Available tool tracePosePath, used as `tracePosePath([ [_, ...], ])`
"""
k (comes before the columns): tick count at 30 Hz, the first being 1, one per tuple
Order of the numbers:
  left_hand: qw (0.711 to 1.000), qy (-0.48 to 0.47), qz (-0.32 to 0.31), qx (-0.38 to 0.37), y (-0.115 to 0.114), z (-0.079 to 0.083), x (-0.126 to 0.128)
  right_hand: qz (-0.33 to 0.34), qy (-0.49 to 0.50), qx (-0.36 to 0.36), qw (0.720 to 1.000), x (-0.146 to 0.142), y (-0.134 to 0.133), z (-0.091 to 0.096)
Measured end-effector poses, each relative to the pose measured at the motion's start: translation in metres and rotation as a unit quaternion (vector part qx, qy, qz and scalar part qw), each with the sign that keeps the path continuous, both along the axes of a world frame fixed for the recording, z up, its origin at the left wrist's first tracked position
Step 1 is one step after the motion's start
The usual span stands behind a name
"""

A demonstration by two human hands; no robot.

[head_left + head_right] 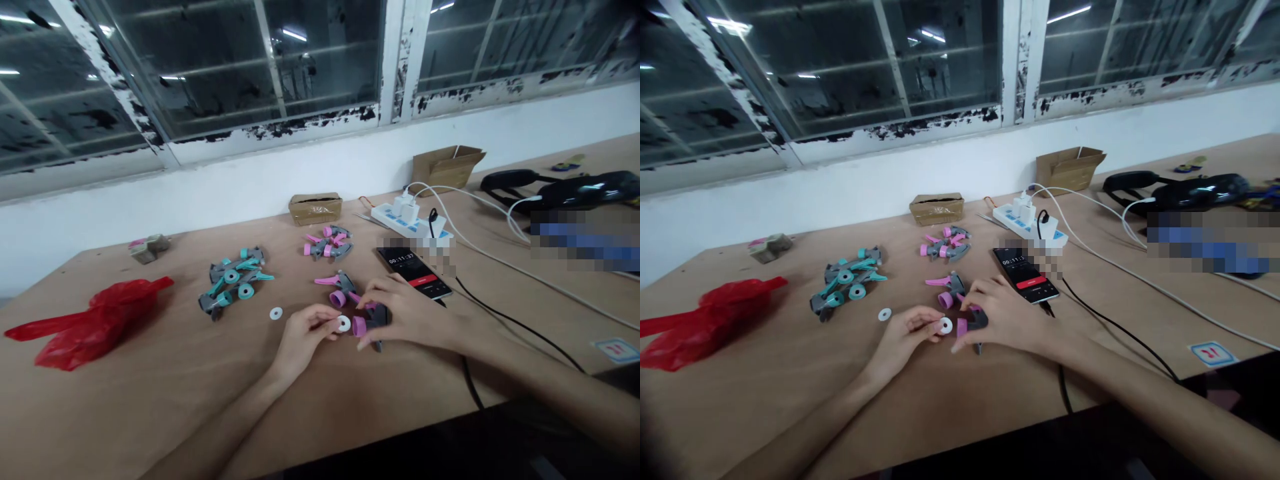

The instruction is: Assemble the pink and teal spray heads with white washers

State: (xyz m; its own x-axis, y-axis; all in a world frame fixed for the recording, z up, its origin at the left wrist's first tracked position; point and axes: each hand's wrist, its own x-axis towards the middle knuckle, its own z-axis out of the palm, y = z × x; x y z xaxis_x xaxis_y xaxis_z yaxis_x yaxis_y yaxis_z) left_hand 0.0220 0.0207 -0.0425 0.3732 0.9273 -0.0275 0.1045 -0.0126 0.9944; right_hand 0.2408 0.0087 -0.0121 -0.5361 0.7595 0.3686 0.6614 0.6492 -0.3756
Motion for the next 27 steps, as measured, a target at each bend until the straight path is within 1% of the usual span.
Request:
tracePosePath([
  [4, 1.0, -0.002, -0.005, 0.004, 0.003, 0.001, 0.009, -0.03, -0.064, 0.019, 0.997, 0.003, -0.009, -0.01],
  [6, 1.0, -0.004, -0.007, 0.006, 0.004, 0.002, 0.009, -0.035, -0.073, 0.018, 0.997, 0.0, -0.007, -0.012],
  [8, 1.0, -0.004, -0.005, 0.003, 0.003, 0.003, 0.007, -0.025, -0.068, 0.003, 0.997, -0.004, -0.002, -0.012],
  [10, 1.0, -0.005, 0.001, -0.004, 0.002, 0.005, 0.003, -0.003, -0.043, -0.021, 0.999, -0.009, 0.006, -0.011],
  [13, 1.0, -0.016, 0.019, -0.008, 0.002, 0.009, -0.002, 0.036, 0.028, -0.055, 0.997, -0.015, 0.015, -0.011],
  [15, 0.999, -0.022, 0.035, 0.0, 0.003, 0.012, -0.003, 0.054, 0.076, -0.065, 0.994, -0.019, 0.018, -0.013],
  [19, 0.998, -0.004, 0.056, 0.02, 0.002, 0.017, -0.003, 0.056, 0.146, -0.077, 0.985, -0.024, 0.016, -0.018],
  [23, 0.997, 0.024, 0.065, 0.035, -0.005, 0.022, -0.001, 0.063, 0.184, -0.093, 0.976, -0.024, 0.011, -0.021],
  [27, 0.991, 0.044, 0.089, 0.091, -0.011, 0.021, 0.0, 0.078, 0.211, -0.11, 0.968, -0.024, 0.009, -0.025],
])
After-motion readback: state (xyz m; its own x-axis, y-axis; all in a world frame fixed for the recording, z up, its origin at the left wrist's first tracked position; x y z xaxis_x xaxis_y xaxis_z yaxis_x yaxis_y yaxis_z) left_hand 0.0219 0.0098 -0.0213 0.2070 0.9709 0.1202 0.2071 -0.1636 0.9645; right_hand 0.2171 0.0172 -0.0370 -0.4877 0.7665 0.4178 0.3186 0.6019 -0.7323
